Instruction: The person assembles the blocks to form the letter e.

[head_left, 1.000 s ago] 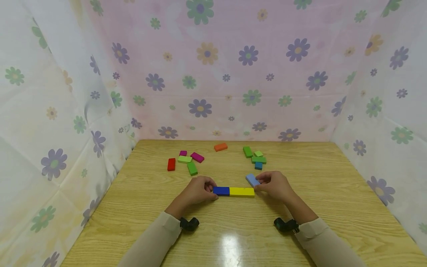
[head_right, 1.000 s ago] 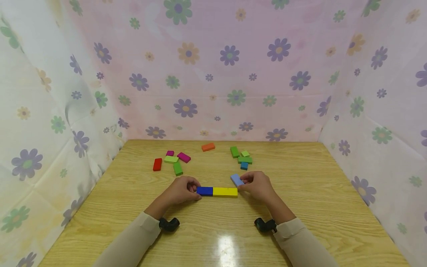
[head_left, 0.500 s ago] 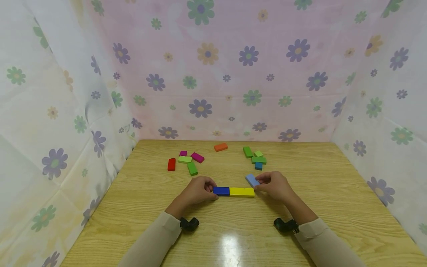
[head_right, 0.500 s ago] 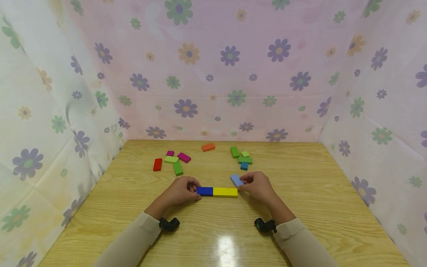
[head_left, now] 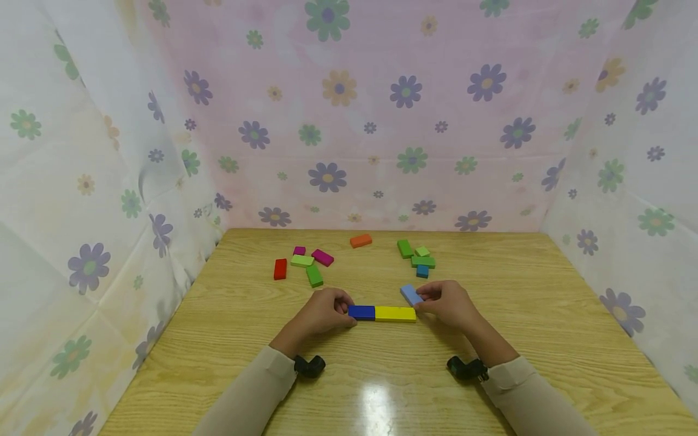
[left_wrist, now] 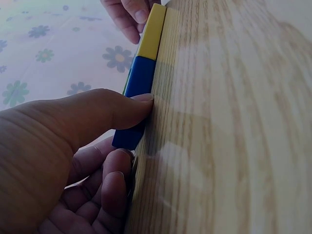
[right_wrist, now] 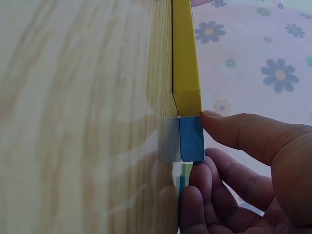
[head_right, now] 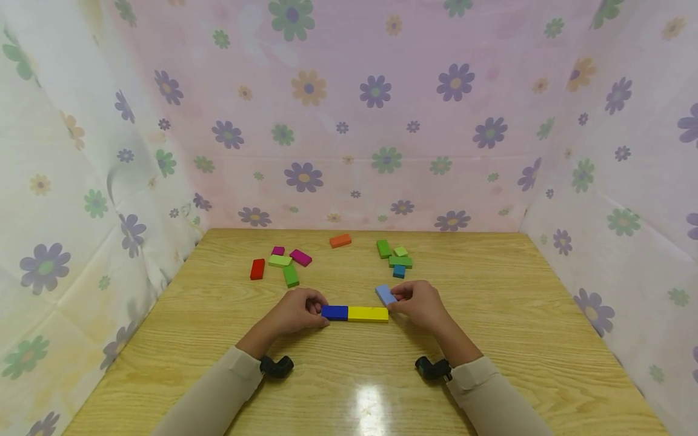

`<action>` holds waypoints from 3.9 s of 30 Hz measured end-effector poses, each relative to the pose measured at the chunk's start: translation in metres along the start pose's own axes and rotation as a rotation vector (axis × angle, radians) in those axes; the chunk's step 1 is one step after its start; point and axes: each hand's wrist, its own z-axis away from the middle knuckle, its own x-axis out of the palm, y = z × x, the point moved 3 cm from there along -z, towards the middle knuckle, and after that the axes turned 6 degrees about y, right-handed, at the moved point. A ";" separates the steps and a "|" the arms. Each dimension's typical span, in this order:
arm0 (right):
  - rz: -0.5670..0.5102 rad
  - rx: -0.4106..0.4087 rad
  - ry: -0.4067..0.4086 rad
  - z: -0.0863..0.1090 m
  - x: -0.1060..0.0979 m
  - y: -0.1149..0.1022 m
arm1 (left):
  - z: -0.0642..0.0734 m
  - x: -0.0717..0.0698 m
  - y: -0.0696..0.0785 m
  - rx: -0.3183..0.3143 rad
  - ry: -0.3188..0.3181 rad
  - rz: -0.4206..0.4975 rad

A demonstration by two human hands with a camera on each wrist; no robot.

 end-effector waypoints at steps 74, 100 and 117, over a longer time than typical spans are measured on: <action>0.018 -0.040 0.121 -0.058 -0.031 0.020 | -0.002 -0.001 -0.001 -0.004 -0.006 -0.026; 0.054 0.084 0.064 -0.083 -0.031 0.029 | -0.002 0.000 -0.002 -0.002 -0.006 -0.033; 0.139 0.039 0.206 -0.082 -0.032 0.035 | -0.001 0.000 -0.001 0.011 0.001 -0.041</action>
